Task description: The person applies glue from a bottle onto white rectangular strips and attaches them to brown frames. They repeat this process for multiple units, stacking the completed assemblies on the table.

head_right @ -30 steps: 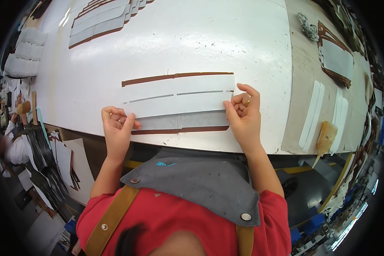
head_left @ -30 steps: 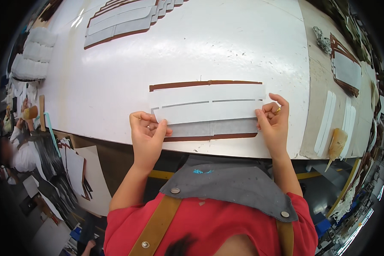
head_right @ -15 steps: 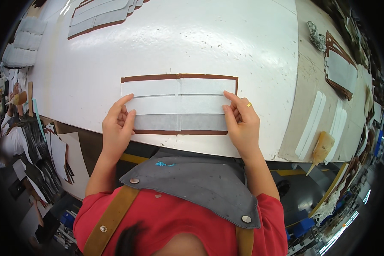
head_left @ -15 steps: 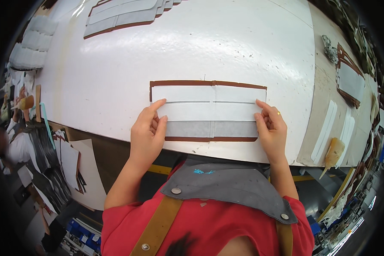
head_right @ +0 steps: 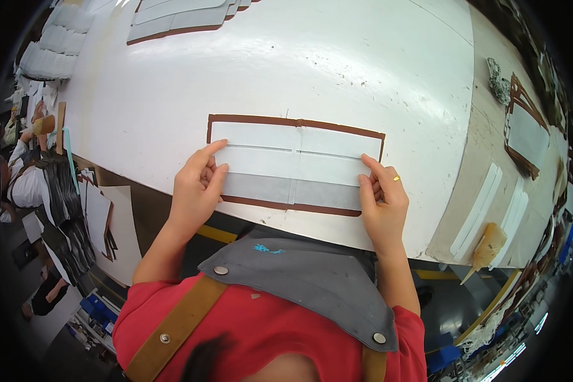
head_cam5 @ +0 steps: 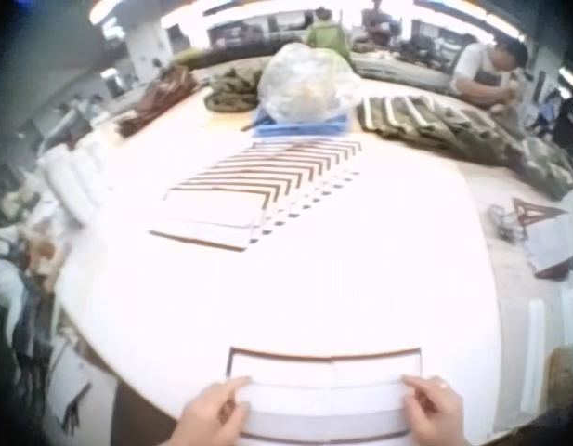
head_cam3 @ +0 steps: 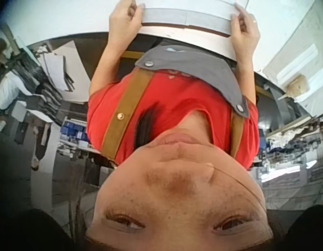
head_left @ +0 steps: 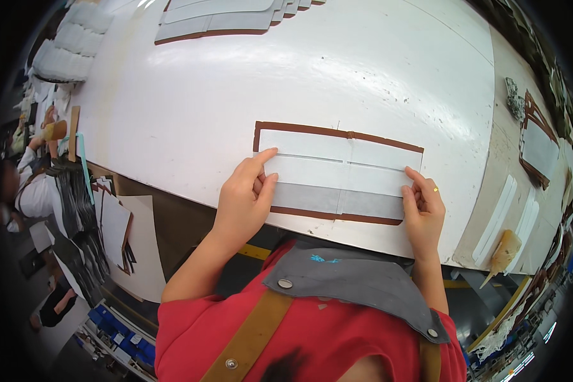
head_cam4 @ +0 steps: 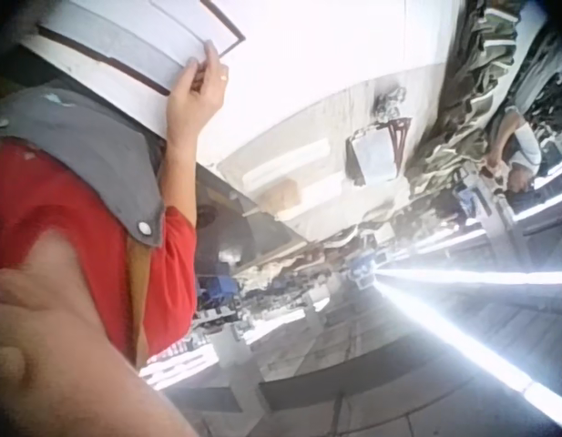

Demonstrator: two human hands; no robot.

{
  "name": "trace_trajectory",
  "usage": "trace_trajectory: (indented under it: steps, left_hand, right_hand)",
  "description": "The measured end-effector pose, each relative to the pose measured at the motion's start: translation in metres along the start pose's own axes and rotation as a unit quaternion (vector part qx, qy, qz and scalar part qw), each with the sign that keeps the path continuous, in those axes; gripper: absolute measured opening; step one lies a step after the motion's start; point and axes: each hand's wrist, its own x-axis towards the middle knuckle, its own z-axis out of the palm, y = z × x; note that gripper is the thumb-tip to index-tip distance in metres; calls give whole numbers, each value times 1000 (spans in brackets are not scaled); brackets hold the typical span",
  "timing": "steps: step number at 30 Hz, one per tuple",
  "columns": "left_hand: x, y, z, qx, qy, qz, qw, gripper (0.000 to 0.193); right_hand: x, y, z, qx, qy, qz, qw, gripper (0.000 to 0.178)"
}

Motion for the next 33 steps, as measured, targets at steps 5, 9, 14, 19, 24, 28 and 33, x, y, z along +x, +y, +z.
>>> trace_trajectory:
  steps: [5,9,14,19,24,28,33]
  left_hand:
    - [2,6,-4,14,-11,0,1000,32]
    - [1,3,-3,24,-12,-18,999,33]
    - [2,9,1,63,3,-11,998,33]
    - [3,11,0,114,8,20,993,33]
    - [2,13,1,141,20,33,989,31]
    - [10,15,-1,200,26,81,976,25]
    - [24,22,22,181,18,247,952,23]
  right_hand:
    - [2,-4,-1,6,-10,-1,1000,32]
    - [3,-5,-3,-15,-17,-27,999,34]
    - [4,-6,-5,9,-27,3,1000,36]
    - [5,-6,-6,-1,-37,-2,999,37]
    - [8,-11,-11,-73,-69,-10,995,32]
    - [20,-18,-14,-153,-47,-48,986,22]
    - [48,-33,13,-85,-61,-151,983,15]
